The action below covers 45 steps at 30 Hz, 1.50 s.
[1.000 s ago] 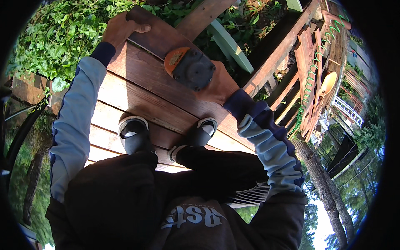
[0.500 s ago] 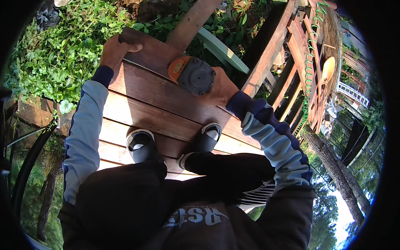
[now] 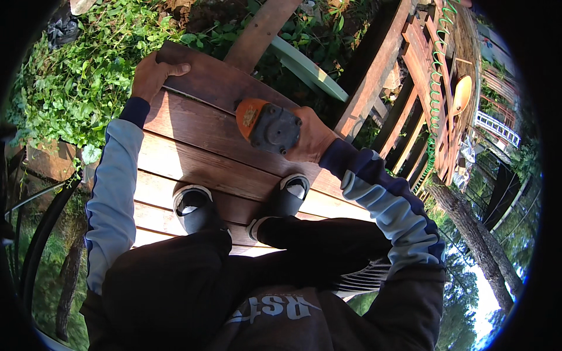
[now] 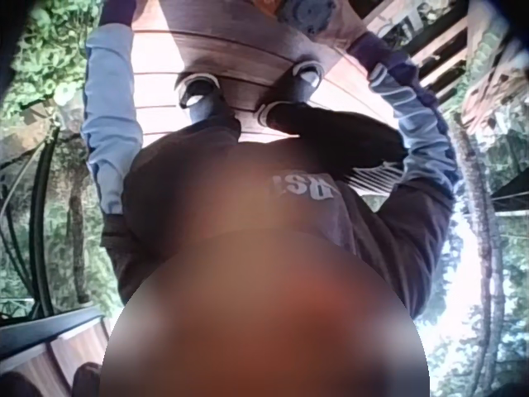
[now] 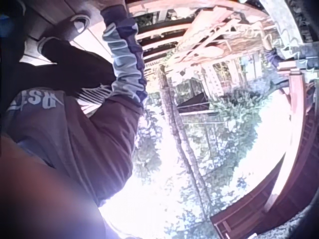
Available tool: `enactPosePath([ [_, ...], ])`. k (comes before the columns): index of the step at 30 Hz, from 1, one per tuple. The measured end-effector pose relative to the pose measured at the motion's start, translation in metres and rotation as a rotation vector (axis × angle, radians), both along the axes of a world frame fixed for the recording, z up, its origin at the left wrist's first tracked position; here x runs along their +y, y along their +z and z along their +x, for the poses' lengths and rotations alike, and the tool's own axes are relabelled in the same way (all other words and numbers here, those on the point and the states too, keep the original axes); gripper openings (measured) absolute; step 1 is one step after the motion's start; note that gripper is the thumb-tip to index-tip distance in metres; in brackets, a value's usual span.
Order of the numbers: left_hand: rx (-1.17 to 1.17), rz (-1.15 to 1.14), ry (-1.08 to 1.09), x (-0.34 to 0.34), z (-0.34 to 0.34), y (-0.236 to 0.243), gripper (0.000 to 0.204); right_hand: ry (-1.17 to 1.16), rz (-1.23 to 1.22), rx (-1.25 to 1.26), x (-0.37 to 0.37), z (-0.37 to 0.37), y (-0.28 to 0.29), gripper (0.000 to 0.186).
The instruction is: The person secures wooden planks onto a curved deck frame using a pneumatic nail gun. They align each plank, drive nails along its length, and reload the nail gun with a strip of nails when needed.
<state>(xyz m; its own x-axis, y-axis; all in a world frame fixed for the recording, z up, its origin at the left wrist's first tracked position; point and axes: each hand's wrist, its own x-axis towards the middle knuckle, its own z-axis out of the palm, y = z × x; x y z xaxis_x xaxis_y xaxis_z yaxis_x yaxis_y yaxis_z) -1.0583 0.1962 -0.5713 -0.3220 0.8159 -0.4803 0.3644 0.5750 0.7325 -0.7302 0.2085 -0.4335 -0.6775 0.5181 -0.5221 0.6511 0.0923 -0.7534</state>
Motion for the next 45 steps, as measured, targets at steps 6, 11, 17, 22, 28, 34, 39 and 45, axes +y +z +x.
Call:
enactPosePath([
  [6,-0.028,-0.023,0.0,-0.002,0.0,0.0,0.067,0.042,-0.03,-0.084,0.0,-0.005,0.0,0.032],
  [11,0.024,0.016,-0.003,-0.002,0.0,0.0,0.069,0.058,-0.019,-0.08,0.001,-0.008,-0.001,0.032],
  [17,0.04,-0.001,-0.01,-0.002,0.0,-0.003,0.07,0.089,-0.015,-0.03,0.0,-0.011,-0.002,0.03],
  [22,-0.019,0.043,0.005,-0.003,-0.001,-0.007,0.066,0.091,-0.032,-0.049,0.0,-0.017,-0.003,0.031],
  [28,-0.052,-0.002,-0.002,-0.001,-0.001,-0.008,0.06,-0.05,0.013,-0.032,-0.006,-0.022,0.009,0.03],
  [34,-0.065,0.064,0.015,-0.003,0.0,-0.007,0.059,-0.023,-0.064,-0.179,0.001,-0.02,0.001,0.031],
  [39,0.003,0.007,-0.013,0.0,-0.001,-0.004,0.06,0.011,-0.037,-0.065,-0.001,-0.009,-0.005,0.028],
  [45,-0.024,0.028,-0.015,-0.002,-0.002,-0.005,0.062,-0.005,0.04,0.008,-0.001,-0.006,-0.012,0.022],
])
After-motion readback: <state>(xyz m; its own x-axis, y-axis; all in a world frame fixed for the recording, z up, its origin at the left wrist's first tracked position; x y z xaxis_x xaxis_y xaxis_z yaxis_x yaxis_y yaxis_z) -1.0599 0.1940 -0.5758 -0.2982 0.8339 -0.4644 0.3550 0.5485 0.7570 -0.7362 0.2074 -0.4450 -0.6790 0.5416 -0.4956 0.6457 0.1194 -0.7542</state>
